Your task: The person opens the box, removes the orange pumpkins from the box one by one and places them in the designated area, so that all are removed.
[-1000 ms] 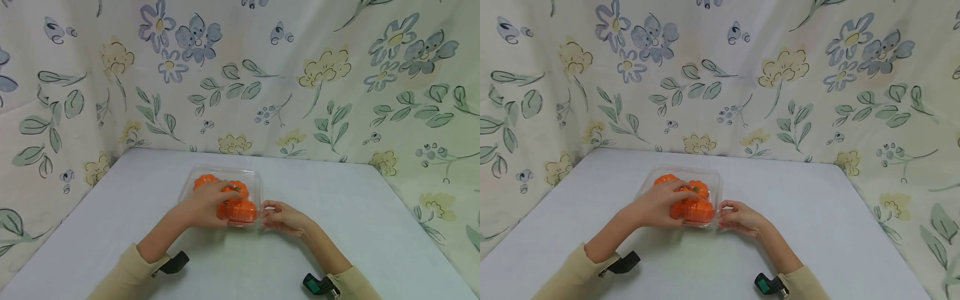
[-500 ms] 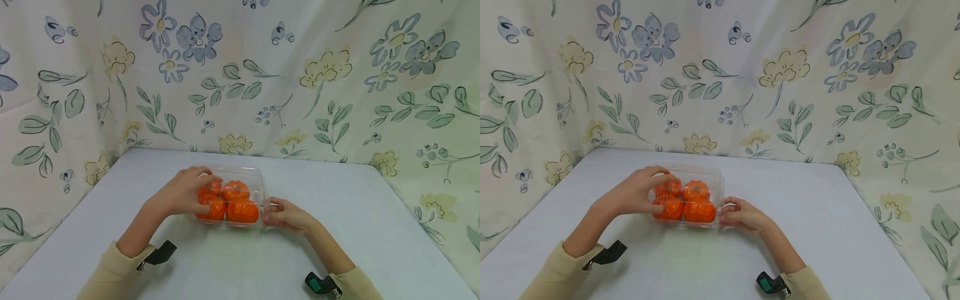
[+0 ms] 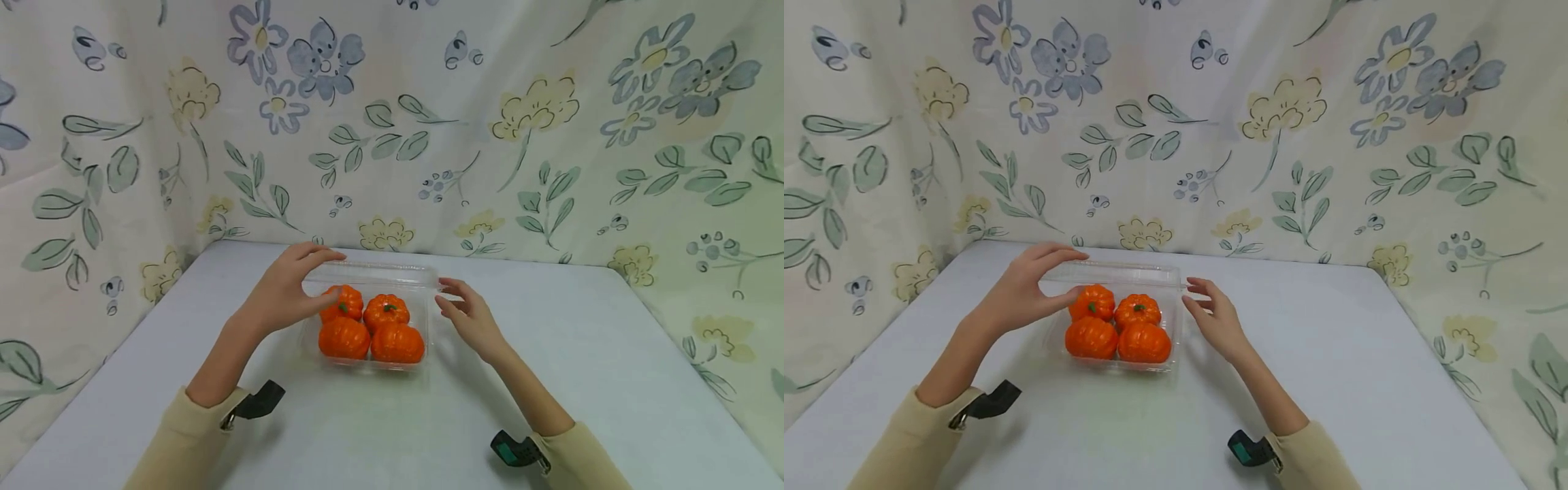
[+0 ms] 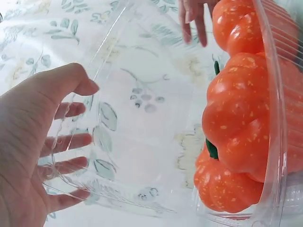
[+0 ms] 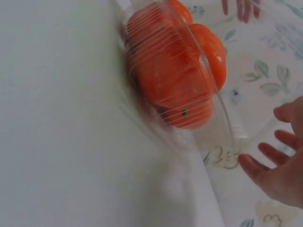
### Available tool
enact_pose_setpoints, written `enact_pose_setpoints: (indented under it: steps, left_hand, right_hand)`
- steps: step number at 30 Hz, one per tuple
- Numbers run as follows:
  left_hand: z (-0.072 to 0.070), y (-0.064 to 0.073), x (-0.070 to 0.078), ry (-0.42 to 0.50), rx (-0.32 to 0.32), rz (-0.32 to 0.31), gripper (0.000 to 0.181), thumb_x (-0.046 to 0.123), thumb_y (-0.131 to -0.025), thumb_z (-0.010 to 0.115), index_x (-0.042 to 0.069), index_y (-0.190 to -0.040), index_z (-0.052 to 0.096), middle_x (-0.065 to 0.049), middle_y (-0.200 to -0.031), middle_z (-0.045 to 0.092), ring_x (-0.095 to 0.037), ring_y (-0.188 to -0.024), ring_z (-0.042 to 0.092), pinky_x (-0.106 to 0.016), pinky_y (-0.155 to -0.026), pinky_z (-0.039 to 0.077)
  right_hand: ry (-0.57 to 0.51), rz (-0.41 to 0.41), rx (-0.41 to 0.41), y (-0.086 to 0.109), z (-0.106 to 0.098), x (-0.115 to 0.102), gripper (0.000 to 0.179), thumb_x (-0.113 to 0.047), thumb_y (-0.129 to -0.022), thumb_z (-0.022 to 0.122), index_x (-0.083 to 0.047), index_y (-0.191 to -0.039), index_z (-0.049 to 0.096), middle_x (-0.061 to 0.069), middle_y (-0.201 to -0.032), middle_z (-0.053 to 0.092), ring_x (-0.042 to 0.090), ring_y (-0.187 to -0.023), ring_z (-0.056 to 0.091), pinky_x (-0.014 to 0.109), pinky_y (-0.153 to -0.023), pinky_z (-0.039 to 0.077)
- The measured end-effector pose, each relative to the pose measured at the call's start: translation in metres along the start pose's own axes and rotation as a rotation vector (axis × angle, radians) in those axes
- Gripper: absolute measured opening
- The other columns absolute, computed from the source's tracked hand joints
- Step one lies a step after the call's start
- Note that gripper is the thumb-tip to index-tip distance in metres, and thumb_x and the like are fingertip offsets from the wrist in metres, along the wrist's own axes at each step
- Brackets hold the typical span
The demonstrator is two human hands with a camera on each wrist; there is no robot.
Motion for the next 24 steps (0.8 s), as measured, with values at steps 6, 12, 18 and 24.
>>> enact_pose_setpoints:
  steps: [6, 12, 18, 24]
  left_hand:
    - [-0.008, -0.008, -0.018, 0.135, 0.172, -0.029, 0.053, 0.006, -0.088, 0.082, 0.008, -0.138, 0.066, -0.016, -0.141, 0.057, -0.036, -0.131, 0.051, -0.061, -0.104, 0.051]
    - [-0.005, -0.012, -0.057, 0.432, 0.265, -0.225, 0.066, 0.002, -0.096, 0.074, 0.009, -0.156, 0.048, -0.018, -0.149, 0.049, -0.037, -0.135, 0.052, -0.06, -0.108, 0.051]
    - [0.021, -0.016, -0.088, 0.483, 0.157, -0.367, 0.072, 0.013, -0.104, 0.067, 0.009, -0.165, 0.029, -0.025, -0.152, 0.049, -0.045, -0.139, 0.053, -0.057, -0.109, 0.049]
    - [0.048, -0.014, -0.114, 0.53, 0.047, -0.434, 0.063, 0.014, -0.109, 0.058, 0.007, -0.165, 0.031, -0.028, -0.152, 0.049, -0.049, -0.133, 0.059, -0.053, -0.105, 0.053]
  right_hand:
    - [0.031, -0.131, 0.168, -0.016, -0.006, -0.016, 0.03, -0.005, -0.103, 0.066, 0.004, -0.131, 0.059, 0.025, -0.134, 0.063, 0.043, -0.124, 0.066, 0.05, -0.105, 0.054]
    - [-0.009, -0.169, 0.298, -0.029, -0.011, -0.017, 0.014, -0.002, -0.102, 0.067, 0.004, -0.114, 0.066, 0.023, -0.113, 0.07, 0.039, -0.112, 0.07, 0.047, -0.102, 0.057]
    - [-0.033, -0.15, 0.299, -0.045, -0.011, -0.016, 0.019, -0.006, -0.105, 0.064, 0.002, -0.122, 0.064, 0.025, -0.116, 0.069, 0.045, -0.109, 0.07, 0.035, -0.097, 0.06]
    - [-0.122, -0.065, 0.229, -0.057, -0.005, -0.007, 0.033, -0.009, -0.109, 0.057, -0.001, -0.141, 0.055, 0.026, -0.127, 0.061, 0.049, -0.116, 0.066, 0.039, -0.096, 0.06]
Point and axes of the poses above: each hand's wrist, its own y-axis away from the middle knuckle, its own z-axis out of the palm, x = y × z, the point moved 8 cm from there along -y, towards the middle knuckle
